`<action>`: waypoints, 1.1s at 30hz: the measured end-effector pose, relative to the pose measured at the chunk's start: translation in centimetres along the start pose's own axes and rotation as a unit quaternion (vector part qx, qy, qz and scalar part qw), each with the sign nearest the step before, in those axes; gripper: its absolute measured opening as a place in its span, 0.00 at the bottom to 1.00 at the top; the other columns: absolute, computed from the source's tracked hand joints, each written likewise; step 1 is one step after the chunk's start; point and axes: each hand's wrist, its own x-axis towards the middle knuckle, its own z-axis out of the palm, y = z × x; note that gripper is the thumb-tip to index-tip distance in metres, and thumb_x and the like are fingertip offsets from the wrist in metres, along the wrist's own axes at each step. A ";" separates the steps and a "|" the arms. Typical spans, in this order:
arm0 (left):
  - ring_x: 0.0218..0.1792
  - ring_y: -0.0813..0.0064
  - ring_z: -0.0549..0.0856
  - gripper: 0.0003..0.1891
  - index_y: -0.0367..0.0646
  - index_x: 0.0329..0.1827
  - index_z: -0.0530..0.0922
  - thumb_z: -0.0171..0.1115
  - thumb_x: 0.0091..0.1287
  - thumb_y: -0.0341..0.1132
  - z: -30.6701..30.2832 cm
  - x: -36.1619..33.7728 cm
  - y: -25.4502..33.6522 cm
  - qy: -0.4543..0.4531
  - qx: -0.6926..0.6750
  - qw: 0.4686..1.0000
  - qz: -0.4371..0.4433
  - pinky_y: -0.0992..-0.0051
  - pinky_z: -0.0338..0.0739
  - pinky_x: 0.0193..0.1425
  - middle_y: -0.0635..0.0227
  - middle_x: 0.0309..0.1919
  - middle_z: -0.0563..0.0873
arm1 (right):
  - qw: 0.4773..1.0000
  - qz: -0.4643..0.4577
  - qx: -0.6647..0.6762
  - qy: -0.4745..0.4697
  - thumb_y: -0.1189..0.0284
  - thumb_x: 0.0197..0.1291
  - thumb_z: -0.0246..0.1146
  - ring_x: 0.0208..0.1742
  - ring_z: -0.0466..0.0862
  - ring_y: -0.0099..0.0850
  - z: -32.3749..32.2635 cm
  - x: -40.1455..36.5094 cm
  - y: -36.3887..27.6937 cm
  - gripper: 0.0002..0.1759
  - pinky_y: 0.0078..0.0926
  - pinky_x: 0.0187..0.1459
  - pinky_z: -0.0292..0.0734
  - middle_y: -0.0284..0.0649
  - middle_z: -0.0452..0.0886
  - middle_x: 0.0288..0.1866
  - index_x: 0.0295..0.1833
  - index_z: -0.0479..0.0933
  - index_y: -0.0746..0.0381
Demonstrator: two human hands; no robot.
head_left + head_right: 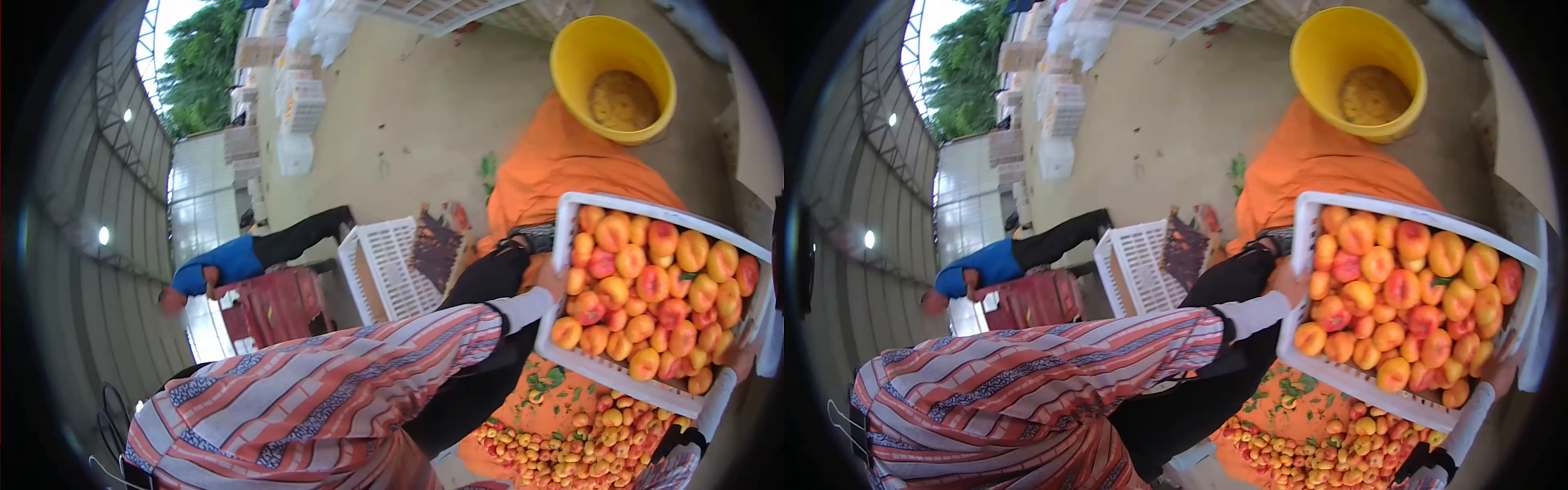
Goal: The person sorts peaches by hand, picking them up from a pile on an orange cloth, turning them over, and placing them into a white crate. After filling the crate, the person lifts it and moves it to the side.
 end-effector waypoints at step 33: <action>0.24 0.77 0.72 0.07 0.45 0.31 0.69 0.58 0.60 0.35 -3.3 2.5 0.9 -0.296 -0.337 0.755 -0.478 0.75 0.69 0.32 0.74 0.17 0.67 | 0.897 0.152 0.405 0.089 0.45 0.56 0.53 0.37 0.80 0.43 -4.5 -1.0 -1.0 0.34 0.36 0.37 0.74 0.53 0.80 0.39 0.50 0.73 0.67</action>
